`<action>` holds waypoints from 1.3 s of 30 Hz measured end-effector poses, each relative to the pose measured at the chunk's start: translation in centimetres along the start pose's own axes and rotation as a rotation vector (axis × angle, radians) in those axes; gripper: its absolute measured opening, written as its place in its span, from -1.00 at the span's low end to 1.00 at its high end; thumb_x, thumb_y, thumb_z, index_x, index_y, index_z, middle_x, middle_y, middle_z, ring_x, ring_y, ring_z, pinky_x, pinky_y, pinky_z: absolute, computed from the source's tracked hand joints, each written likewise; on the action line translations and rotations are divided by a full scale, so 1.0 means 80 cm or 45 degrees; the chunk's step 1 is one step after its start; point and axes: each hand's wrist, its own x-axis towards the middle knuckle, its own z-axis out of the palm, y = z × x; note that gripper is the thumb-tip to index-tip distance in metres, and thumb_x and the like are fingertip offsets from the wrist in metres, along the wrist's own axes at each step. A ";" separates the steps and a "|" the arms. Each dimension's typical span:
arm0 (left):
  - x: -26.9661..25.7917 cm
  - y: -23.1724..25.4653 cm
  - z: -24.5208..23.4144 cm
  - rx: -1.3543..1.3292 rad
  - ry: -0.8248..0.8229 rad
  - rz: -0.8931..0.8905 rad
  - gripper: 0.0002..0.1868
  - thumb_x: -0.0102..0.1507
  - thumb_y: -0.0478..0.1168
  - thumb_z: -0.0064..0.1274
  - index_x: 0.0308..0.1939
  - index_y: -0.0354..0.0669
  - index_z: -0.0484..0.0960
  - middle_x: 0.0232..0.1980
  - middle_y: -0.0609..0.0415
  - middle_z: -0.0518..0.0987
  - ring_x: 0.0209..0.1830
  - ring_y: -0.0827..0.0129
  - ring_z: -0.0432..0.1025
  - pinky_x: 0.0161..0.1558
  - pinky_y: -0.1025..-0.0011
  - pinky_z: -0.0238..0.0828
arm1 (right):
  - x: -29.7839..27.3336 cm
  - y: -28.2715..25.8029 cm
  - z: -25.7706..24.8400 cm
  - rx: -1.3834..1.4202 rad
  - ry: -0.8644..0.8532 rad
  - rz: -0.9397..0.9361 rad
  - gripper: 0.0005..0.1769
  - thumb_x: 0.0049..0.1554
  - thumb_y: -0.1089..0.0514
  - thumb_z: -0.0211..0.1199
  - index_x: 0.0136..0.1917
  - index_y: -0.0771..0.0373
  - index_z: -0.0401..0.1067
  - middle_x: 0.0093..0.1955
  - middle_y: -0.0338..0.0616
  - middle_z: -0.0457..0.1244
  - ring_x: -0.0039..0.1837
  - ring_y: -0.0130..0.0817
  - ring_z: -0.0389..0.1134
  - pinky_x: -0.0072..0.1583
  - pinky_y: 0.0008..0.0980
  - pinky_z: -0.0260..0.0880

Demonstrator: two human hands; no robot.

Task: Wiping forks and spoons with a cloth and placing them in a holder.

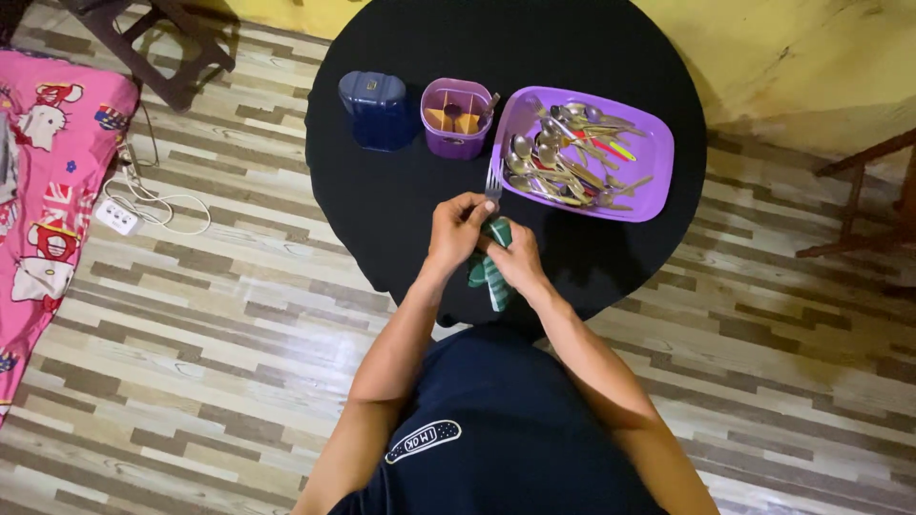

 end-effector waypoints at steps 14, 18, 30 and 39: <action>0.016 -0.005 -0.002 -0.472 0.370 0.136 -0.89 0.42 -0.25 -0.01 -0.15 -0.22 0.51 -0.36 0.21 0.50 -0.44 0.55 0.40 -0.35 0.52 0.40 | 0.029 0.004 -0.074 0.549 -0.005 0.284 -0.71 0.19 -0.07 0.32 -0.05 0.20 0.51 -0.16 -0.28 0.36 -0.11 -0.49 0.36 -0.04 -0.38 0.40; -0.012 0.004 0.030 -0.013 0.172 0.163 -0.91 0.40 -0.32 0.05 -0.09 -0.27 0.62 -0.35 0.20 0.53 -0.37 0.59 0.38 -0.31 0.54 0.38 | 0.046 -0.073 -0.074 1.307 0.033 0.346 -0.61 0.19 -0.12 0.17 0.06 0.21 0.53 -0.04 -0.21 0.40 -0.01 -0.39 0.43 0.07 -0.33 0.46; -0.057 0.017 0.027 0.233 0.180 0.103 -0.90 0.31 -0.32 0.23 -0.24 -0.29 0.64 -0.46 0.16 0.49 -0.50 0.59 0.30 -0.44 0.53 0.24 | 0.092 0.056 -0.081 0.777 0.494 0.080 -0.84 0.26 0.22 0.38 0.05 0.33 0.48 -0.03 -0.21 0.36 0.01 -0.40 0.38 0.13 -0.34 0.40; -0.036 0.043 0.035 -0.468 -0.013 -0.276 -0.71 0.46 -0.18 -0.13 -0.16 -0.25 0.66 -0.47 0.29 0.46 -0.58 0.63 0.19 -0.53 0.53 0.10 | 0.065 0.012 -0.085 1.095 0.107 0.024 -0.61 0.28 0.01 0.26 0.26 0.28 0.43 0.17 -0.22 0.37 0.20 -0.40 0.39 0.26 -0.35 0.42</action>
